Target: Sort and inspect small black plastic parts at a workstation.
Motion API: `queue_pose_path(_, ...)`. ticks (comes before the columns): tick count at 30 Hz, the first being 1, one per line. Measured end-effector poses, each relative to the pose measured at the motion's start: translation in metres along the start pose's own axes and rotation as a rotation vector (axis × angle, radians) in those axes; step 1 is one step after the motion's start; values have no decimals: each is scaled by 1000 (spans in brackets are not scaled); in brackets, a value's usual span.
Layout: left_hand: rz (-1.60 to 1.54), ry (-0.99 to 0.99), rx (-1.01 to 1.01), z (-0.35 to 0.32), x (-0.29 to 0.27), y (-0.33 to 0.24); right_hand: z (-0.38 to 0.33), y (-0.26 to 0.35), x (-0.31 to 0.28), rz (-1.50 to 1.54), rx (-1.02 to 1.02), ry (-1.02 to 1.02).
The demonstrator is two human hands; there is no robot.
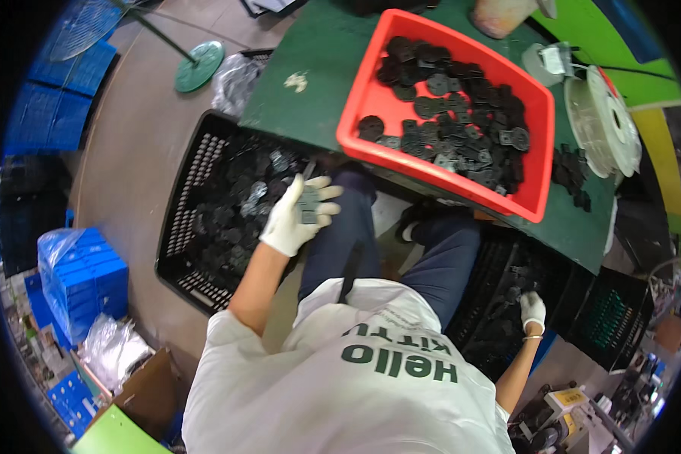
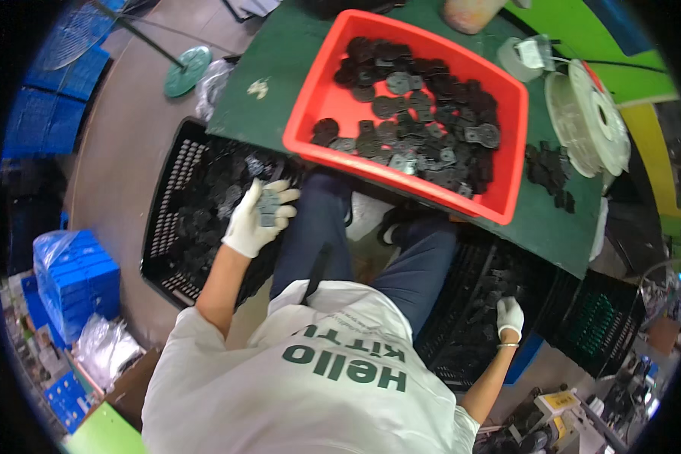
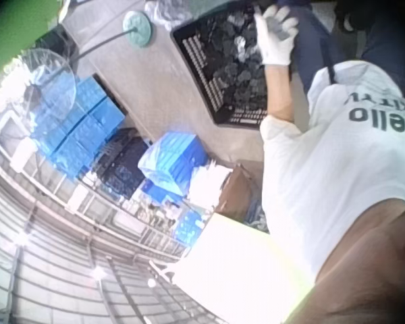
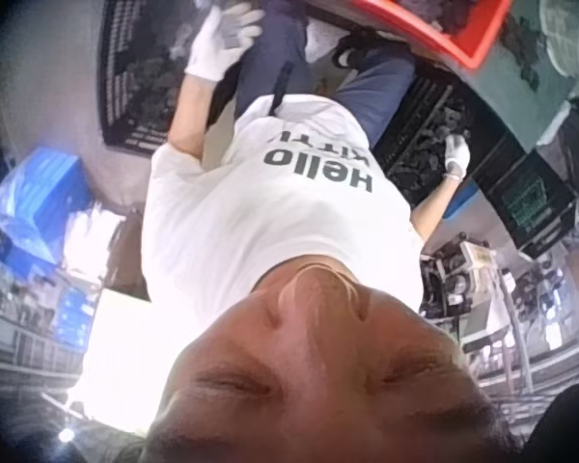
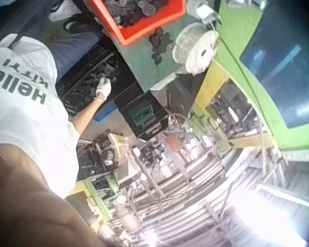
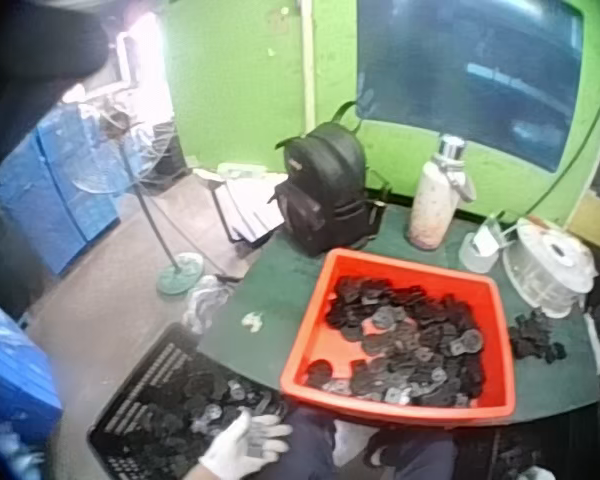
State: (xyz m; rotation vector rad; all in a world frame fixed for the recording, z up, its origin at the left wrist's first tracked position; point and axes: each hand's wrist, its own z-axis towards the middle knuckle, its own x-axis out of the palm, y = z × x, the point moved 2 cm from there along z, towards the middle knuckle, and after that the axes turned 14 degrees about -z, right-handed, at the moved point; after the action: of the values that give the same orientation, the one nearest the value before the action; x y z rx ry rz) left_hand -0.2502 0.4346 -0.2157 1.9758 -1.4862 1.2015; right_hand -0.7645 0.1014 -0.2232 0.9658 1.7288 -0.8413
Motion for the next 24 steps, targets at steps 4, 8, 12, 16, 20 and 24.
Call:
queue_pose_path(4, 523, -238, 247, -4, -56, -38, 16, 145, -159, 807, -272, 30)
queue_pose_path(8, 1574, -524, 591, -11, -133, -80, 49, 282, -228, 602, -724, -228)
queue_pose_path(12, 1783, -620, 767, -31, -68, -81, 113, 363, -211, 67, -978, -600)
queue_pose_path(16, 1262, -285, 895, -38, 12, -71, 141, 379, -196, -143, -968, -454)
queue_pose_path(20, 1334, 91, 992, -32, 111, -58, 142, 342, -214, 284, -889, -294)
queue_pose_path(24, 1982, 567, 1065, -15, 189, -43, 149, 264, -236, 632, -412, -355)
